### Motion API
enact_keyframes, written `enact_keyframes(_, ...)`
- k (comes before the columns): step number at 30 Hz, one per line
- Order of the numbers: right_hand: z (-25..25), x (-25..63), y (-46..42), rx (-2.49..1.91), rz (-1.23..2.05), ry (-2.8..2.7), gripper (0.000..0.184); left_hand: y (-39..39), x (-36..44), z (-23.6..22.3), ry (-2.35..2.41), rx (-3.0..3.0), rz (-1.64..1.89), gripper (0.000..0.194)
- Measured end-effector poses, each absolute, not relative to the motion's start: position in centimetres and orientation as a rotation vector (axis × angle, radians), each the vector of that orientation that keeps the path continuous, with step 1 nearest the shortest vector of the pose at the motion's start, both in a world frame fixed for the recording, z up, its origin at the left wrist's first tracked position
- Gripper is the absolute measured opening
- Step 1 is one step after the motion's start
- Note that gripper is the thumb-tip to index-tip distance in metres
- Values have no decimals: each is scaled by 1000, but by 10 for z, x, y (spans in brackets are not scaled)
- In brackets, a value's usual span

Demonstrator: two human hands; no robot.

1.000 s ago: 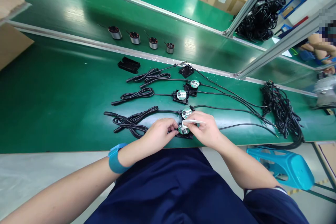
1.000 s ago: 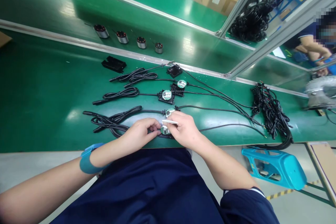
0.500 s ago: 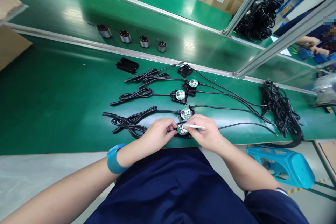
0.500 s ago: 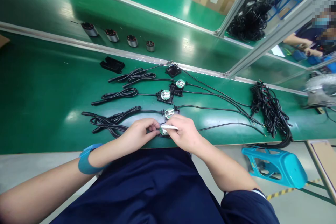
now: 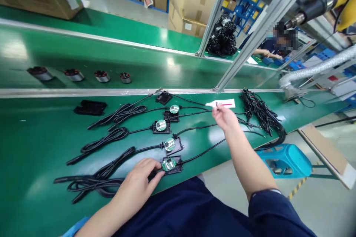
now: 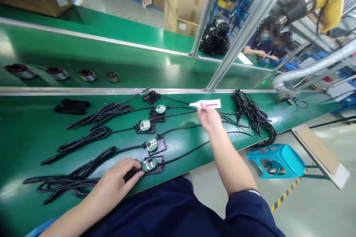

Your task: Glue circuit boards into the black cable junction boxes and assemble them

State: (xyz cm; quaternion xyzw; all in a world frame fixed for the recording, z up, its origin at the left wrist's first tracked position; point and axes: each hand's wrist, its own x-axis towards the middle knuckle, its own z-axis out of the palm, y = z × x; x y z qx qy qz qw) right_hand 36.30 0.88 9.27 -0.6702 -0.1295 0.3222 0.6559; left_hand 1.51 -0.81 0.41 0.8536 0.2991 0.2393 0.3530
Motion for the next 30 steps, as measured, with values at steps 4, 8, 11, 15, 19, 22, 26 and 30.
enact_keyframes(4, 89, 434, 69, -1677, 612, -133, 15, -14, 10, 11, 732, 2340, 567, 22)
enact_keyframes(8, 68, 466, 99, -1879, 547, -85, 16, -17, 8, 13, 733, 2404, 433, 16)
enact_keyframes(11, 63, 469, 95, -2001, 469, -178, 21, -19, 9, 14, 740, 2419, 450, 13)
enact_keyframes(15, 69, 422, 38, -2031, 367, -550, 15, -21, 13, 21, 720, 2422, 546, 10)
enact_keyframes(19, 62, 331, -54, -1700, 512, -1758, 20, -21, 18, 31, 707, 2417, 645, 5)
enact_keyframes(22, 45, 281, -98, -1523, 562, -2090, 25, -21, 20, 37, 694, 2414, 669, 7)
enact_keyframes(26, 29, 258, -116, -1582, 465, -2056, 17, -18, 19, 41, 725, 2424, 595, 13)
enact_keyframes(30, 33, 253, -125, -1615, 422, -1998, 23, -11, 24, 46, 780, 2385, 459, 24)
